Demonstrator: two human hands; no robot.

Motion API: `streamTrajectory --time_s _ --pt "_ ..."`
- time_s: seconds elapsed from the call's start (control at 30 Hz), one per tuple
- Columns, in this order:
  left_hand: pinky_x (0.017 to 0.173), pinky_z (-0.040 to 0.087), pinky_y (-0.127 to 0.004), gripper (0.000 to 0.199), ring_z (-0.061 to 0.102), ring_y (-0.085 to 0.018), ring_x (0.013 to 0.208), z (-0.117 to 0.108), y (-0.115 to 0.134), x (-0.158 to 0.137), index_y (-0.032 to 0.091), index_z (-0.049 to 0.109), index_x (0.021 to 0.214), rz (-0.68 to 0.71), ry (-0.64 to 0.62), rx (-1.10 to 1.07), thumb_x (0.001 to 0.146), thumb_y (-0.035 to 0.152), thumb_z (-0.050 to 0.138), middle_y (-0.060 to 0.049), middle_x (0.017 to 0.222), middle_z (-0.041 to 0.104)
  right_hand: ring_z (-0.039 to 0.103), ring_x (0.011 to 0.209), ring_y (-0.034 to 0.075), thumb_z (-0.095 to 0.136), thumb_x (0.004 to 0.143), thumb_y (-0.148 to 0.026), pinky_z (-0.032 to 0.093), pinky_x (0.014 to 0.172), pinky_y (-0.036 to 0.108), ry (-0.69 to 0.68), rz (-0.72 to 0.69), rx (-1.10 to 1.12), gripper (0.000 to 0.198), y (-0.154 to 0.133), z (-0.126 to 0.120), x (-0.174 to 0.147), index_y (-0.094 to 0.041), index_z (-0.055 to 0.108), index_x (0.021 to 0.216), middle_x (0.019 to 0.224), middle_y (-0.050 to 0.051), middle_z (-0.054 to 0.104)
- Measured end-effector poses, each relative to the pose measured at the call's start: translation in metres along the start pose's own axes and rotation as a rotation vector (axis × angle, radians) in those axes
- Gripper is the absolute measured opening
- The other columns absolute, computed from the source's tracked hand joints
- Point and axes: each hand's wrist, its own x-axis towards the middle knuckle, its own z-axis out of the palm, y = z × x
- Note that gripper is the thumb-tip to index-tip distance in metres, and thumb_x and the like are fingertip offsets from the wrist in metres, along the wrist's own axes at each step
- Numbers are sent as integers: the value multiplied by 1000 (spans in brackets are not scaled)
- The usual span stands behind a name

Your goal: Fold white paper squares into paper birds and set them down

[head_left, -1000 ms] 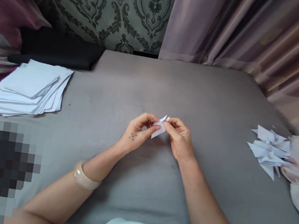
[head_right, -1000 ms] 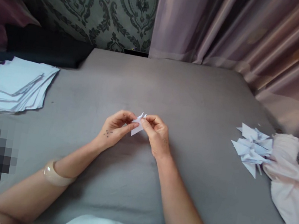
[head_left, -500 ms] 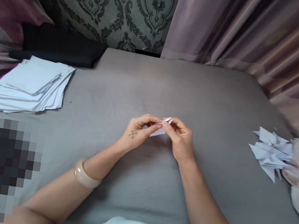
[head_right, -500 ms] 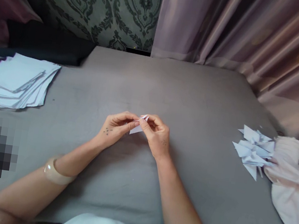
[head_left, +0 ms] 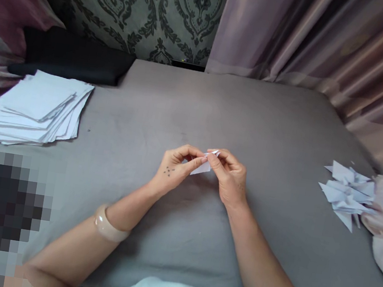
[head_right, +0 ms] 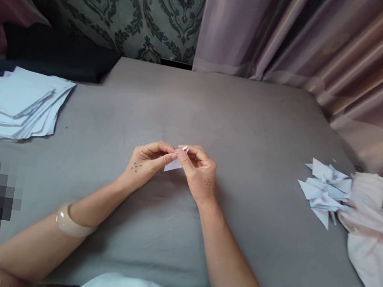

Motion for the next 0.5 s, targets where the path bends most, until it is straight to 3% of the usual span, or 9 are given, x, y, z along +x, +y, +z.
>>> streamTrajectory --time_s 0.5 --pt "57 42 -21 16 53 -10 66 0 -1 0 17 71 74 20 -8 2 76 32 75 -2 77 66 62 81 13 70 81 -28 50 75 27 8 -87 28 4 5 2 1 -26 72 79 83 -1 65"
